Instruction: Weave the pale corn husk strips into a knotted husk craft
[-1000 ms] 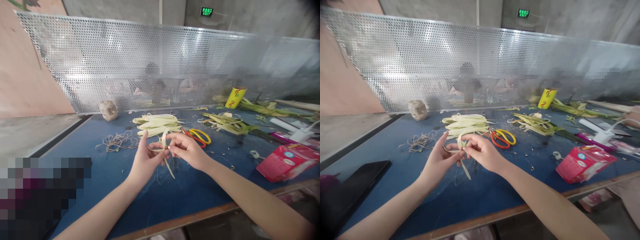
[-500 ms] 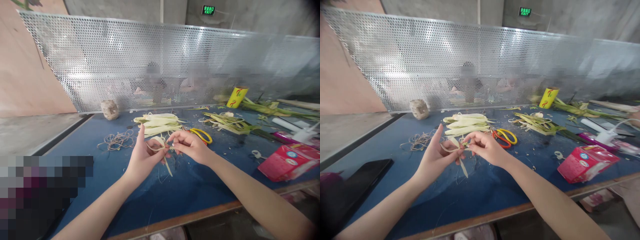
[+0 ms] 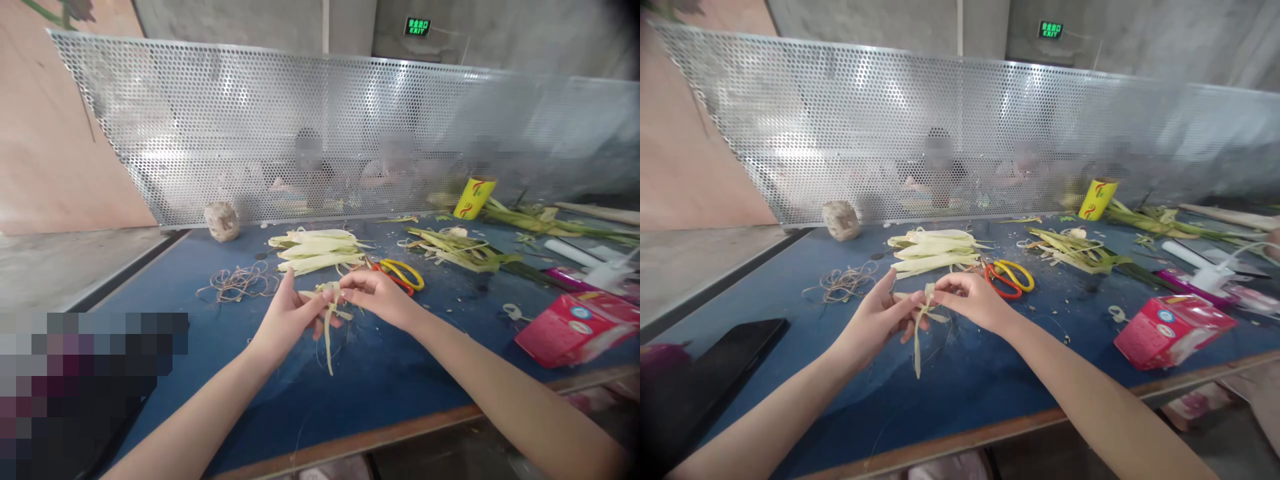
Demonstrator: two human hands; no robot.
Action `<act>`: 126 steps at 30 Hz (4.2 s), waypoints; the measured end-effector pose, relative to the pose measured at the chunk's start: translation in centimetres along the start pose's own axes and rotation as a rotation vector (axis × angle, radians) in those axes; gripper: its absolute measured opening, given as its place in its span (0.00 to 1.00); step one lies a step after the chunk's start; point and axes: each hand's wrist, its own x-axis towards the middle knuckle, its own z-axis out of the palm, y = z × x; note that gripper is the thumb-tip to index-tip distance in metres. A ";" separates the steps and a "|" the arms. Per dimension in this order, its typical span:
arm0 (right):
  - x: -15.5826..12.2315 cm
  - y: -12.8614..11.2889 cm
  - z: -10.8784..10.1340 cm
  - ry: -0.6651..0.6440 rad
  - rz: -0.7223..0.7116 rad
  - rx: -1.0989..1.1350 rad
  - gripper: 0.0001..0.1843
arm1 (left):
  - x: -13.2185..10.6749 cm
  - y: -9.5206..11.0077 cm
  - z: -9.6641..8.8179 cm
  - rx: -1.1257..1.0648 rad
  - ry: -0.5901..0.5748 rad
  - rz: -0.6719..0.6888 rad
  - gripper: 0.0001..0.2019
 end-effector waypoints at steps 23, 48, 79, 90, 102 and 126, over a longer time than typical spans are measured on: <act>-0.1 0.1 0.7 0.112 0.061 0.608 0.12 | -0.1 0.8 0.4 -0.055 0.067 0.065 0.49; -0.4 0.8 1.4 -0.090 0.056 0.332 0.11 | -0.4 0.6 -0.1 0.214 -0.052 0.130 0.45; -0.5 0.2 1.8 0.130 0.011 0.224 0.10 | 0.2 -0.4 -0.7 0.254 0.092 0.084 0.52; 0.3 1.0 0.6 0.022 0.068 0.374 0.10 | -0.2 -0.5 -0.1 0.200 0.070 -0.006 0.47; -0.5 -0.2 1.3 -0.034 -0.014 0.300 0.16 | -0.1 -0.4 0.6 -0.099 0.080 0.102 0.42; -1.3 -0.4 1.4 0.023 -0.054 0.236 0.13 | -0.5 -0.7 0.8 0.005 0.017 0.167 0.52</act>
